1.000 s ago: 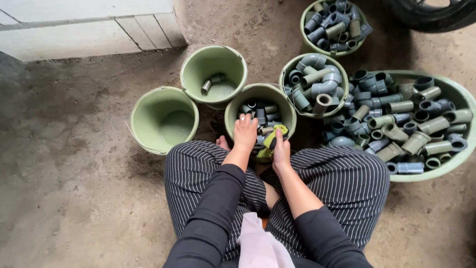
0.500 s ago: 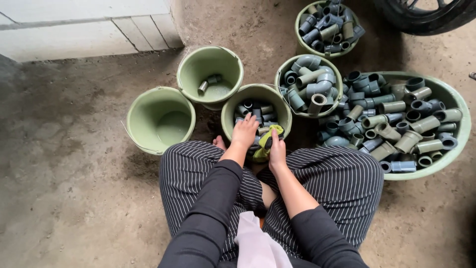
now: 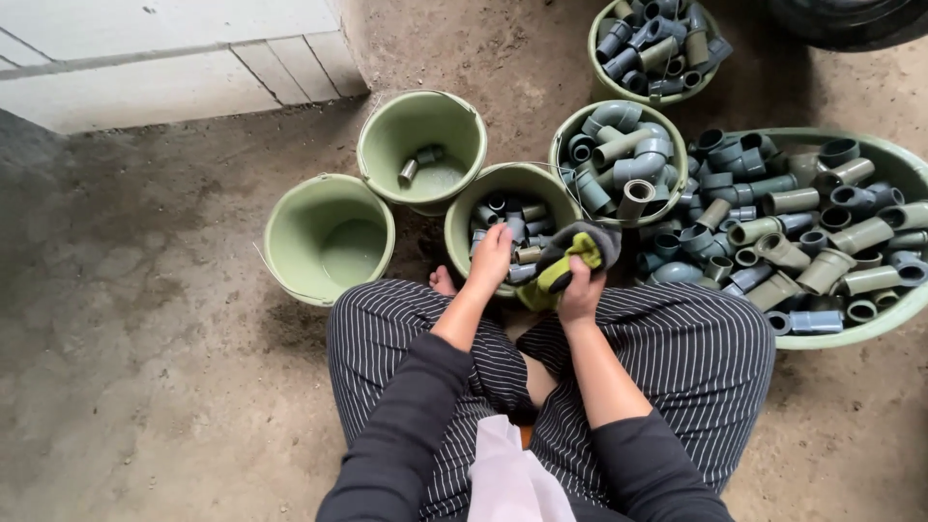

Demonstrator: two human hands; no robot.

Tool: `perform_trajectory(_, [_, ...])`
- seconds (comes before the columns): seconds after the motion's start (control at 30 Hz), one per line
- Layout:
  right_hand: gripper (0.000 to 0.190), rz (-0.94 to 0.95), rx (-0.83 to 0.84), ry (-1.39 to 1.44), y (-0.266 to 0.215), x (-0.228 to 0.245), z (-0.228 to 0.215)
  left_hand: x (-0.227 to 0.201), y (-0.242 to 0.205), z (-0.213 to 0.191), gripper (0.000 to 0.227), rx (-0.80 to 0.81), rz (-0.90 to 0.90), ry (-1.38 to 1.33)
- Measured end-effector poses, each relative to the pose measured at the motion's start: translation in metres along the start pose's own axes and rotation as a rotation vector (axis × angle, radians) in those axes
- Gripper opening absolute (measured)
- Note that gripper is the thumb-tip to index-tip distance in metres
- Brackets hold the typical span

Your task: The person sits on the floor and wipes small gray plastic pipe fittings with a green cloth. They pick up fittings from a bucket, wipe them, and place them into another bucket. The process is repeated continuously.

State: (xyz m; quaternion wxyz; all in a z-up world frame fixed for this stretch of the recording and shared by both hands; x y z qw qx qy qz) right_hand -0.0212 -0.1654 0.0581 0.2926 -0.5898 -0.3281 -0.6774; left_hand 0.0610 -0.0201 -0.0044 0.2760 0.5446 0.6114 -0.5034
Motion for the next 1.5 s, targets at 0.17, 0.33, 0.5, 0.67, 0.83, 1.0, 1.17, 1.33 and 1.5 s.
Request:
perform_trajectory(0.17, [0.050,-0.078,0.341,-0.171,-0.020,0.018,0.029,-0.056,-0.071,-0.010,0.038,0.055,0.047,-0.537])
perform_trajectory(0.33, [0.047,-0.110,0.603,-0.303,-0.026,-0.022,0.032,-0.056,-0.088,-0.027,0.039,0.008,0.180,-0.227])
perform_trajectory(0.5, [0.035,0.016,0.477,-0.303,-0.018,0.013,0.029,-0.056,-0.082,-0.016,0.044,0.135,0.176,-0.165])
perform_trajectory(0.67, [0.045,0.142,0.228,-0.299,0.002,-0.008,0.012,-0.037,-0.075,0.008,0.040,0.208,0.151,-0.173])
perform_trajectory(0.83, [0.039,0.279,0.067,-0.088,0.003,-0.002,0.012,-0.063,-0.090,0.011,0.045,0.299,-0.028,-0.347])
perform_trajectory(1.0, [0.035,0.238,0.438,-0.211,0.000,-0.019,0.021,-0.012,-0.062,0.016,0.047,0.157,-0.186,-0.658])
perform_trajectory(1.17, [0.037,0.028,0.430,-0.348,-0.011,0.025,0.037,-0.029,-0.074,0.006,0.039,-0.076,-0.043,-0.533])
perform_trajectory(1.33, [0.031,-0.038,0.340,-0.431,-0.012,0.023,0.031,-0.022,-0.068,0.007,0.029,-0.181,-0.007,-0.435])
perform_trajectory(1.5, [0.026,0.018,0.310,-0.291,-0.007,0.012,0.023,-0.037,-0.072,-0.001,0.025,-0.176,0.017,-0.406])
Point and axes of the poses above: each hand's wrist, its own y-axis towards the middle knuckle, its own z-axis out of the palm, x = y × z, the point moved 3 cm from there along y, towards the middle knuckle, and after that the axes turned 1 degree about z, right-handed, at the moved point
